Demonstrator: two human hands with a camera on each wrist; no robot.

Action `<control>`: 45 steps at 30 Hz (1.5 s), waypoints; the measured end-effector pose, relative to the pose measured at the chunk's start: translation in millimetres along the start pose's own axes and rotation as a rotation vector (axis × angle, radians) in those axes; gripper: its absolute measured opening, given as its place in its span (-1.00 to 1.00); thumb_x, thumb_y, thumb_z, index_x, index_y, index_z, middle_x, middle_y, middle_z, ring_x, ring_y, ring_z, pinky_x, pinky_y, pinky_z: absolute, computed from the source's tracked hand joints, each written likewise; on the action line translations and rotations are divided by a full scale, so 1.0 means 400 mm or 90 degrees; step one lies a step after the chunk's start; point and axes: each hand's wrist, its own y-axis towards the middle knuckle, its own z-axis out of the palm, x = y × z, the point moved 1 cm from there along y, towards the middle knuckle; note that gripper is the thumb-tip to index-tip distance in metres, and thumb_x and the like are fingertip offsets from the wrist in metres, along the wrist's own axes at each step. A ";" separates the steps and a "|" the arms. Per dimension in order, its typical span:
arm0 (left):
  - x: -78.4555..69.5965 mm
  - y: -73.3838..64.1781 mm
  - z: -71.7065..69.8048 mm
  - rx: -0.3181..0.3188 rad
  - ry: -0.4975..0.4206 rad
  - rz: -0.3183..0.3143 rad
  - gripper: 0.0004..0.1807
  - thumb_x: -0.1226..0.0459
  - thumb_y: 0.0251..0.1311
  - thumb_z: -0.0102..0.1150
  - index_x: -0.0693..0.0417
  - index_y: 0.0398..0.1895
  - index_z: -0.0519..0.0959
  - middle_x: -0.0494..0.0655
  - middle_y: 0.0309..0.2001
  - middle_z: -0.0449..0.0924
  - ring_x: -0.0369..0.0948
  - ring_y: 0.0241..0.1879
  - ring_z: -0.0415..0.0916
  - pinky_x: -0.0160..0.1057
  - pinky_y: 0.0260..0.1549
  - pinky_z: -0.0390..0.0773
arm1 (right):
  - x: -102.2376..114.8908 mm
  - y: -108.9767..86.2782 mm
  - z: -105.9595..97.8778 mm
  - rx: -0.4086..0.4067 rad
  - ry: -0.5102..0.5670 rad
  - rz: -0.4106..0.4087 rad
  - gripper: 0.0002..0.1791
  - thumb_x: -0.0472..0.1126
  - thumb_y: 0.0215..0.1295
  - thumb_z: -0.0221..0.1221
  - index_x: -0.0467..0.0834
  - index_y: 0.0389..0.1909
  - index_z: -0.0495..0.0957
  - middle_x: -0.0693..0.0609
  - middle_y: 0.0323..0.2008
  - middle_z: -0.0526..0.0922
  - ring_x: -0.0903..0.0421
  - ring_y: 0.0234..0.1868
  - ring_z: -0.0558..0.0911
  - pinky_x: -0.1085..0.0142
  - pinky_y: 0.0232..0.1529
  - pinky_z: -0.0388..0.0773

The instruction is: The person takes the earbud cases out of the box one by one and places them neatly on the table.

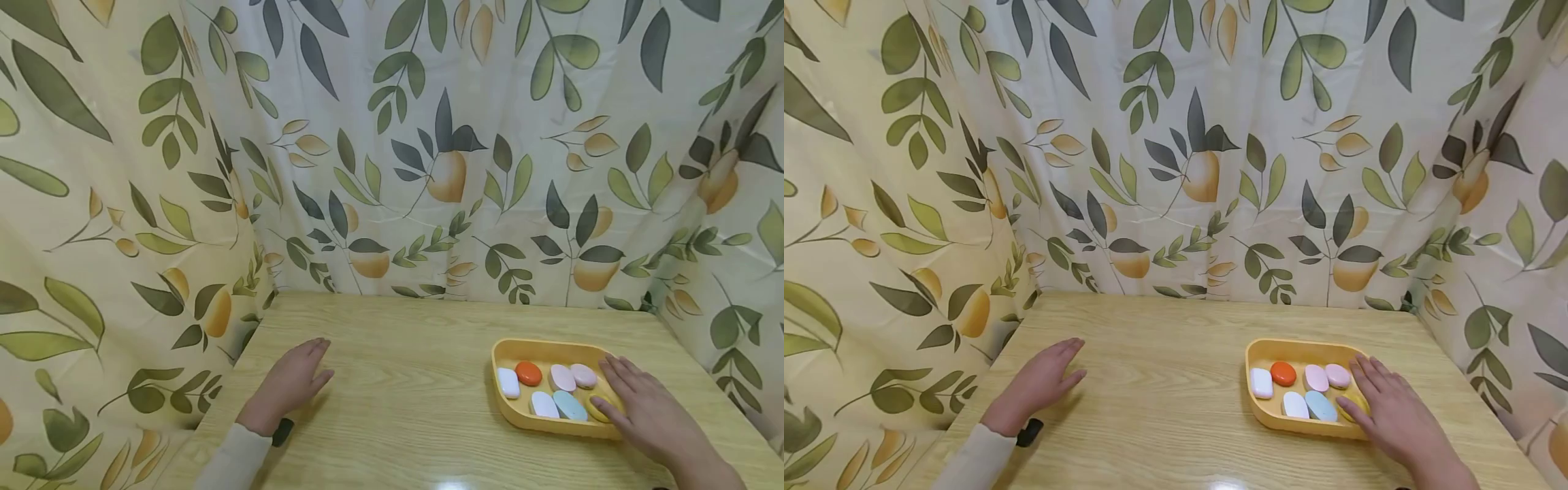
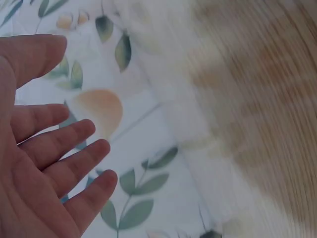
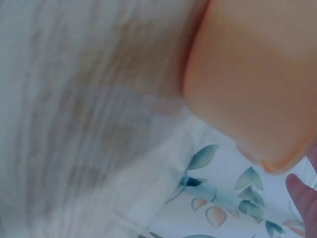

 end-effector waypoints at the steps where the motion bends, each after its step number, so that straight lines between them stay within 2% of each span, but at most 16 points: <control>1: -0.002 0.002 0.001 0.001 -0.007 0.002 -0.34 0.03 0.30 0.21 0.25 0.33 0.36 0.15 0.26 0.41 0.04 0.24 0.37 0.01 0.19 0.40 | -0.004 -0.002 0.001 -0.007 0.001 -0.003 -0.22 0.07 0.44 0.07 -0.45 0.38 0.16 -0.40 0.38 0.16 -0.06 0.51 -0.27 0.32 0.38 -0.61; 4: -0.010 0.015 0.006 0.001 -0.022 0.015 -0.33 0.04 0.29 0.23 0.25 0.34 0.35 0.11 0.27 0.42 -0.01 0.25 0.37 -0.06 0.22 0.38 | -0.013 -0.003 0.009 -0.027 0.010 -0.019 -0.23 0.05 0.43 0.09 -0.47 0.37 0.17 -0.41 0.38 0.15 -0.02 0.51 -0.29 0.34 0.38 -0.60; 8: -0.036 0.050 0.013 0.002 -0.037 0.037 -0.35 0.05 0.30 0.22 0.24 0.33 0.37 0.09 0.25 0.44 -0.02 0.24 0.38 -0.07 0.22 0.38 | -0.026 -0.002 0.021 -0.049 0.005 -0.038 -0.23 0.03 0.41 0.11 -0.49 0.35 0.18 -0.40 0.38 0.15 0.03 0.51 -0.30 0.38 0.37 -0.57; 12: -0.069 0.088 0.026 0.028 -0.035 0.064 -0.36 0.04 0.31 0.20 0.25 0.32 0.37 0.10 0.25 0.44 0.00 0.25 0.36 -0.04 0.22 0.38 | -0.048 -0.012 0.036 -0.064 -0.003 -0.047 -0.19 0.04 0.38 0.15 -0.49 0.36 0.17 -0.37 0.41 0.12 0.07 0.50 -0.30 0.41 0.37 -0.55; 17: -0.098 0.118 0.047 0.068 -0.033 0.084 -0.36 0.03 0.32 0.18 0.24 0.32 0.37 0.09 0.27 0.42 -0.01 0.26 0.35 -0.06 0.24 0.36 | -0.073 -0.032 0.048 -0.071 0.005 -0.063 -0.17 0.03 0.34 0.19 -0.50 0.36 0.16 -0.36 0.42 0.10 0.19 0.48 -0.33 0.47 0.36 -0.51; 21: -0.114 0.127 0.062 0.078 -0.030 0.094 -0.37 0.04 0.33 0.18 0.25 0.32 0.38 0.09 0.26 0.43 -0.01 0.25 0.36 -0.06 0.24 0.36 | -0.093 -0.048 0.050 -0.060 -0.001 -0.058 -0.16 0.02 0.35 0.18 -0.53 0.35 0.14 -0.26 0.49 -0.08 0.30 0.45 -0.40 0.51 0.34 -0.52; 24: -0.133 0.134 0.066 0.081 -0.023 0.110 -0.38 0.05 0.33 0.17 0.25 0.31 0.39 0.08 0.25 0.44 -0.01 0.25 0.37 -0.07 0.23 0.37 | -0.103 -0.055 0.049 -0.039 0.003 -0.042 -0.16 0.02 0.36 0.17 -0.54 0.35 0.13 -0.19 0.51 -0.16 0.28 0.45 -0.42 0.54 0.31 -0.55; 27: -0.158 0.152 0.064 0.080 -0.013 0.136 -0.39 0.05 0.34 0.16 0.24 0.31 0.38 0.07 0.25 0.45 -0.03 0.24 0.38 -0.09 0.23 0.37 | -0.107 -0.057 0.049 -0.015 0.016 -0.026 -0.15 0.03 0.37 0.16 -0.53 0.36 0.11 -0.27 0.49 -0.11 0.23 0.46 -0.41 0.56 0.28 -0.58; 31: -0.194 0.190 0.057 0.089 -0.002 0.159 -0.41 0.03 0.37 0.11 0.20 0.31 0.40 0.04 0.25 0.45 -0.08 0.24 0.38 -0.15 0.23 0.37 | -0.108 -0.051 0.050 0.002 0.023 -0.012 -0.13 0.04 0.39 0.14 -0.52 0.39 0.05 -0.31 0.48 -0.10 0.17 0.47 -0.41 0.57 0.27 -0.60; 34: -0.222 0.221 0.055 0.101 -0.010 0.165 -0.44 0.02 0.38 0.10 0.17 0.29 0.42 0.00 0.24 0.46 -0.11 0.24 0.39 -0.17 0.21 0.39 | -0.110 -0.045 0.051 0.008 0.022 -0.006 -0.11 0.06 0.40 0.12 -0.53 0.40 0.00 -0.29 0.49 -0.18 0.19 0.46 -0.46 0.54 0.27 -0.62; 39: -0.268 0.263 0.086 0.118 -0.034 0.191 -0.48 0.01 0.39 0.07 0.11 0.27 0.45 -0.07 0.23 0.48 -0.18 0.23 0.39 -0.23 0.19 0.41 | -0.122 -0.048 0.051 0.015 0.025 0.000 -0.10 0.05 0.40 0.10 -0.54 0.40 -0.02 -0.34 0.48 -0.18 0.22 0.45 -0.48 0.55 0.26 -0.62; 45: -0.317 0.289 0.116 0.132 -0.054 0.201 -0.50 -0.01 0.40 0.05 0.07 0.27 0.46 -0.12 0.21 0.49 -0.23 0.22 0.40 -0.28 0.16 0.43 | -0.124 -0.049 0.055 0.042 0.068 0.015 -0.14 0.03 0.44 0.07 -0.53 0.41 -0.04 -0.37 0.47 -0.15 -0.02 0.49 -0.38 0.57 0.23 -0.63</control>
